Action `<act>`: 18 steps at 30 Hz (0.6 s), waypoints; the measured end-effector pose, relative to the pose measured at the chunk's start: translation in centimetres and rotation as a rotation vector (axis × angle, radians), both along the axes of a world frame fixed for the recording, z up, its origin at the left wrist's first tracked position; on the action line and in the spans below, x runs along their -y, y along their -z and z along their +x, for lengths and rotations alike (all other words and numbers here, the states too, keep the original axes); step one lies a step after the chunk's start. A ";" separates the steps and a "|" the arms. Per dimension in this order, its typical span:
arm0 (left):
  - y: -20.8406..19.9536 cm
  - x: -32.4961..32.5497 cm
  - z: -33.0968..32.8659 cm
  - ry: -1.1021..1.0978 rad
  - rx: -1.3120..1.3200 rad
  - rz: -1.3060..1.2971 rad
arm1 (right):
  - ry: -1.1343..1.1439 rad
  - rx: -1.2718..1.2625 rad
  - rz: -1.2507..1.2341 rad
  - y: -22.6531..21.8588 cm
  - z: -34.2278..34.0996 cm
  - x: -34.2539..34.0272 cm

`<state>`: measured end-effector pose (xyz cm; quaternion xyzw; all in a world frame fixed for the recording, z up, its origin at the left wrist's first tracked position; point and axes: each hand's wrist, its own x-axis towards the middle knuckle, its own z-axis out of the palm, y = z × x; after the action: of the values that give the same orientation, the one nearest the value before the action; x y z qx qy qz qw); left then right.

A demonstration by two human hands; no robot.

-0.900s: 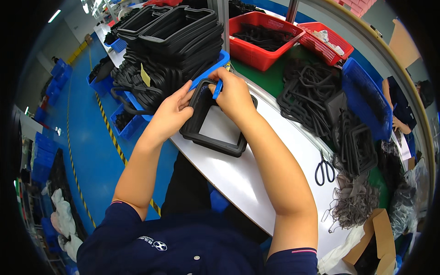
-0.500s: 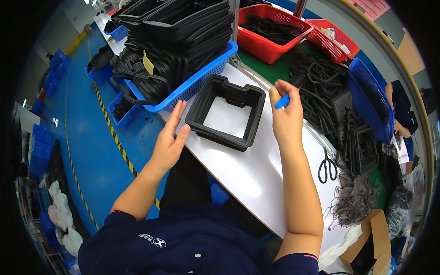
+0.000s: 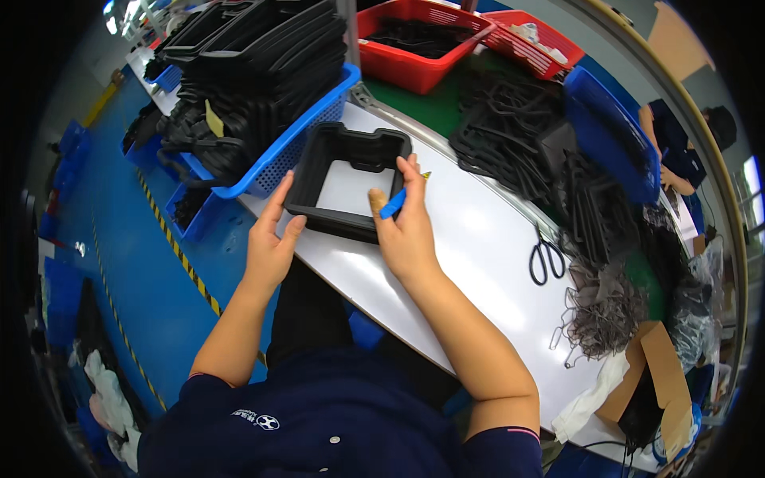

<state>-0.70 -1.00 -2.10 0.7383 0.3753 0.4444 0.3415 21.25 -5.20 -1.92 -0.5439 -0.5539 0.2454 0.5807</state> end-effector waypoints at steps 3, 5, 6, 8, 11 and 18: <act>0.1 0.1 -1.0 -0.036 -0.006 -0.002 | 0.018 0.089 -0.022 -0.4 -0.5 0.0; 0.1 0.5 -0.3 -0.021 0.016 -0.016 | 0.056 0.095 -0.006 -0.6 0.2 -0.2; -0.2 0.7 0.2 -0.087 0.070 0.031 | 0.074 0.103 -0.002 -1.0 1.5 -0.3; -0.2 1.2 0.4 -0.158 0.132 0.082 | 0.244 0.311 0.091 -2.1 5.4 -0.6; -0.2 2.2 -0.9 -0.217 0.225 0.264 | 0.645 0.707 0.197 -2.9 13.7 -0.8; 0.5 8.8 1.4 0.381 0.023 0.285 | 0.782 1.076 -0.129 -0.7 23.5 -1.3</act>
<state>0.68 -9.77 -2.62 0.8314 0.1590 0.4287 0.3159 44.71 -3.91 -1.21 -0.7848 -0.5127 -0.2562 0.2358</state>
